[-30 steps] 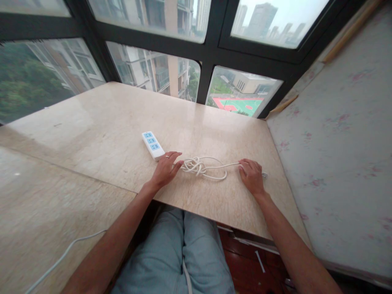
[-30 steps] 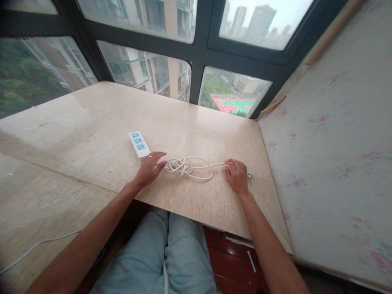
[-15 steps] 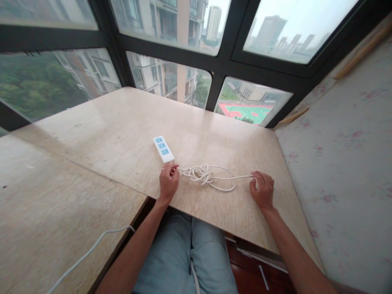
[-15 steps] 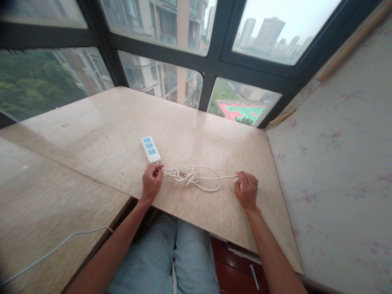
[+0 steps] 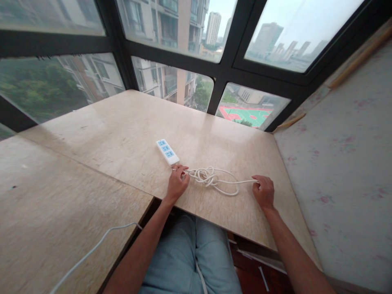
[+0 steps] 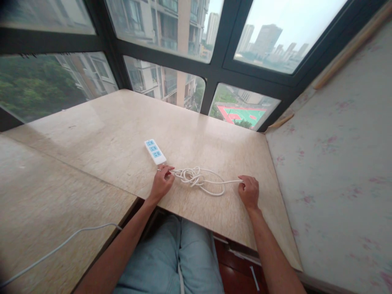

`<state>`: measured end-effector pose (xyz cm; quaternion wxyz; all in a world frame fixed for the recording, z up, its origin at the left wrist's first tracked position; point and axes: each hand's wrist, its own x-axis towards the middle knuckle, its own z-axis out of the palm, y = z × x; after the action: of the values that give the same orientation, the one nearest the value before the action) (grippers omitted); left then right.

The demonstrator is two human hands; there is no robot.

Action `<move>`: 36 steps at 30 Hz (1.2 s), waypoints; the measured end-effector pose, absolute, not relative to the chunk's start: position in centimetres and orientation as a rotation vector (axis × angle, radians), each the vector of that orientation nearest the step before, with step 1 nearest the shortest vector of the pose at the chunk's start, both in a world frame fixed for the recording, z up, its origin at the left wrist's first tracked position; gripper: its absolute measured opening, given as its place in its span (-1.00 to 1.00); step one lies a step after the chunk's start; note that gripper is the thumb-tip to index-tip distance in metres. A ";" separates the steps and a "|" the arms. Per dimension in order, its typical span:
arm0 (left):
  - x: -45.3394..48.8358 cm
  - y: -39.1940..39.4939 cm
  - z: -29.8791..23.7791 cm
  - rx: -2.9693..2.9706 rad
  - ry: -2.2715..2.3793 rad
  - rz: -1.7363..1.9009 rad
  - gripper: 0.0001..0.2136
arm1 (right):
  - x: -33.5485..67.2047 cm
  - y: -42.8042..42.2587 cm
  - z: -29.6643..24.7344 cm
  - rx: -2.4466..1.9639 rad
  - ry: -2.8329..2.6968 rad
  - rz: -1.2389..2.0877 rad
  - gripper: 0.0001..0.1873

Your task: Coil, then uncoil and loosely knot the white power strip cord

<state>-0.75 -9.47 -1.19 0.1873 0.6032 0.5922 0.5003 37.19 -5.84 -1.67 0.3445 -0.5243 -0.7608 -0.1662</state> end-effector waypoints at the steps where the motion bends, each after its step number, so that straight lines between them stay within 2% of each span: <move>1: -0.8 -9.4 -1.2 1.711 1.649 1.396 -0.72 | 37.3 -5.9 -1.7 -1.359 -1.980 -0.411 -0.70; 13: -0.5 -9.0 -1.2 1.892 1.644 1.267 -0.77 | 37.4 -6.3 -1.5 -1.397 -1.870 -0.437 -0.66; 18: -0.1 -9.1 -0.9 1.715 1.865 1.383 -0.76 | 36.6 -7.8 -1.3 -1.382 -1.748 -0.496 -0.63; 21: 0.2 -9.4 -0.4 1.732 1.991 1.243 -0.82 | 36.0 -8.7 -1.2 -1.376 -1.725 -0.509 -0.61; 26: 0.6 -9.6 0.5 1.951 2.054 0.902 -0.61 | 34.6 -9.8 -0.7 -1.329 -1.667 -0.528 -0.60; 32: 1.2 -9.5 0.8 1.870 2.118 0.888 -0.62 | 29.0 -11.7 1.7 -1.163 -1.651 -0.441 -0.67; 36: 2.4 -9.2 0.5 1.819 2.230 0.905 -0.62 | 24.6 -11.7 5.2 -0.999 -1.771 -0.242 -0.70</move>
<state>2.40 -9.20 0.47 0.0624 0.6018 0.7377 0.2996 24.60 -11.73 5.21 0.5200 -0.4167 -0.7387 -0.1009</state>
